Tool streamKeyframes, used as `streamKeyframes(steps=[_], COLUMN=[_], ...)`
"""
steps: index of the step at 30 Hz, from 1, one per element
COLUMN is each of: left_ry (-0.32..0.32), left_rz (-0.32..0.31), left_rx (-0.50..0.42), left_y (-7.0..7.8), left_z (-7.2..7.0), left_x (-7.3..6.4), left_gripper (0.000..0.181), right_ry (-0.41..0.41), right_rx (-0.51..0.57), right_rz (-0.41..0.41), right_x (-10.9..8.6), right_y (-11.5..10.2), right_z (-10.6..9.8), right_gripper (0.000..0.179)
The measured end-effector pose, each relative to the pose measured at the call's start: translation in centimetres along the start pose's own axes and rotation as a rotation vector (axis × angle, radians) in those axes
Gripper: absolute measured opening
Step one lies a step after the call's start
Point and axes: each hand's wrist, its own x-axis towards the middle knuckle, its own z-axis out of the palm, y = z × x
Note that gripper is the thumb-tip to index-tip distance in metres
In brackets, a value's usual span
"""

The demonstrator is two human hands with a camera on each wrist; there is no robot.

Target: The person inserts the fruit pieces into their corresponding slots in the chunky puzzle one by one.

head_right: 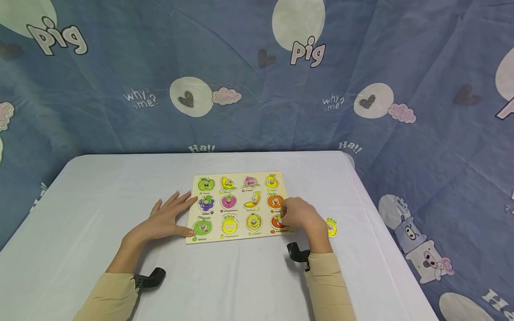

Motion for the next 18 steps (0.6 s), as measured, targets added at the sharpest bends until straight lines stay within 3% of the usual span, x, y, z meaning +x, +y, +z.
streamKeyframes(steps=[18], left_ry=[0.006], left_rz=[0.006], left_rx=[-0.013], left_y=[-0.1], left_z=[0.1], left_x=[0.0], left_gripper=[0.111], right_ry=[0.052], right_rx=[0.019], right_rz=[0.057], right_x=[-0.6], right_y=[2.7], right_z=[-1.1], right_gripper=[0.011])
